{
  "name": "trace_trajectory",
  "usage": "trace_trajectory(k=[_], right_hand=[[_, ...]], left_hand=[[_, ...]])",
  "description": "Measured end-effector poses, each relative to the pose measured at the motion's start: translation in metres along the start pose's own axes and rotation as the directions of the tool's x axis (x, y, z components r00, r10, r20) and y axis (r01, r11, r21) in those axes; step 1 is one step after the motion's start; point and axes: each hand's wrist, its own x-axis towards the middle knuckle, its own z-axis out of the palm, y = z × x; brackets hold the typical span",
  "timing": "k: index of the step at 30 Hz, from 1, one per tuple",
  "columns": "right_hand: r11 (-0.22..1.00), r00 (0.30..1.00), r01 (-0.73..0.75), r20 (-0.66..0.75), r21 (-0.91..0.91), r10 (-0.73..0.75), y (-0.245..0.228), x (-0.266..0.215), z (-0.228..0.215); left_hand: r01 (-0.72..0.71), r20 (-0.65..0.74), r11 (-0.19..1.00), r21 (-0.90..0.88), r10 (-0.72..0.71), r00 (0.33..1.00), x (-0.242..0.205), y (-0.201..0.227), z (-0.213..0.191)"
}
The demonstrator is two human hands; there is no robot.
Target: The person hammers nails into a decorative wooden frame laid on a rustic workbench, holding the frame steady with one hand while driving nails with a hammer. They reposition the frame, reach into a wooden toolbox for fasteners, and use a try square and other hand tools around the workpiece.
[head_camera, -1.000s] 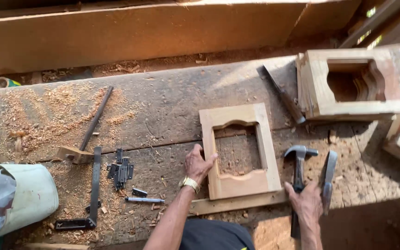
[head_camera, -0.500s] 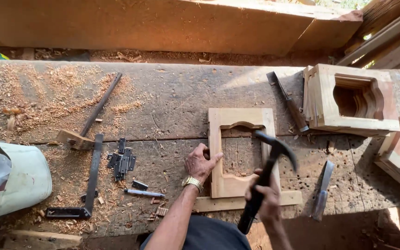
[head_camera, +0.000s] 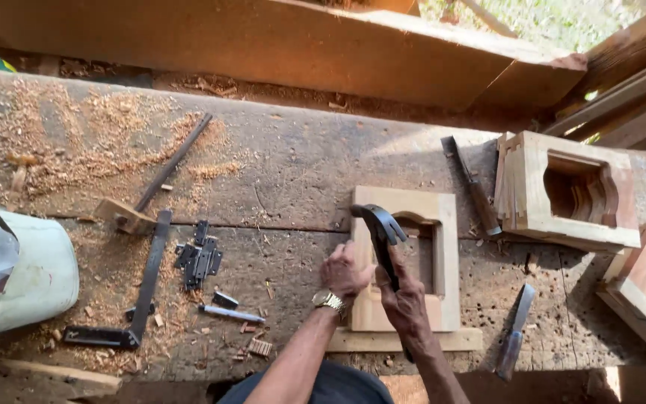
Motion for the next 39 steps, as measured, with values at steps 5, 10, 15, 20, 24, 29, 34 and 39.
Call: trace_trajectory(k=[5, 10, 15, 20, 24, 29, 34, 39], right_hand=[[0.952, 0.964, 0.265, 0.061, -0.151, -0.258, 0.064, 0.011, 0.018], [0.971, 0.97, 0.231, -0.057, -0.059, -0.235, 0.013, -0.006, -0.003], [0.929, 0.969, 0.246, 0.06, -0.275, -0.239, -0.014, 0.027, 0.013], [0.967, 0.977, 0.203, -0.032, -0.15, -0.21, 0.01, 0.01, 0.001], [0.972, 0.908, 0.14, -0.366, -0.188, -0.201, 0.043, -0.026, -0.032], [0.943, 0.865, -0.32, -0.435, -0.097, 0.249, 0.082, -0.033, -0.071], [0.854, 0.737, -0.512, -0.558, -0.094, 0.381, 0.156, -0.053, -0.08], [0.819, 0.749, -0.508, -0.605, -0.266, 0.269, 0.2, -0.052, -0.074]], left_hand=[[0.063, -0.018, 0.996, -0.064, -0.065, 0.998, -0.008, 0.011, 0.001], [0.112, -0.055, 0.982, -0.151, -0.121, 0.991, -0.015, 0.022, -0.032], [0.243, 0.074, 0.957, -0.158, -0.234, 0.969, -0.013, -0.01, 0.01], [0.26, 0.093, 0.96, -0.107, -0.251, 0.964, 0.003, 0.023, -0.031], [0.019, -0.015, 0.993, -0.114, -0.021, 1.0, 0.011, 0.019, -0.021], [0.083, 0.042, 0.993, -0.084, -0.08, 0.996, 0.017, 0.01, -0.045], [0.177, 0.162, 0.984, 0.037, -0.18, 0.97, -0.001, 0.006, -0.044], [0.127, 0.128, 0.992, 0.012, -0.127, 0.984, -0.002, 0.01, -0.051]])
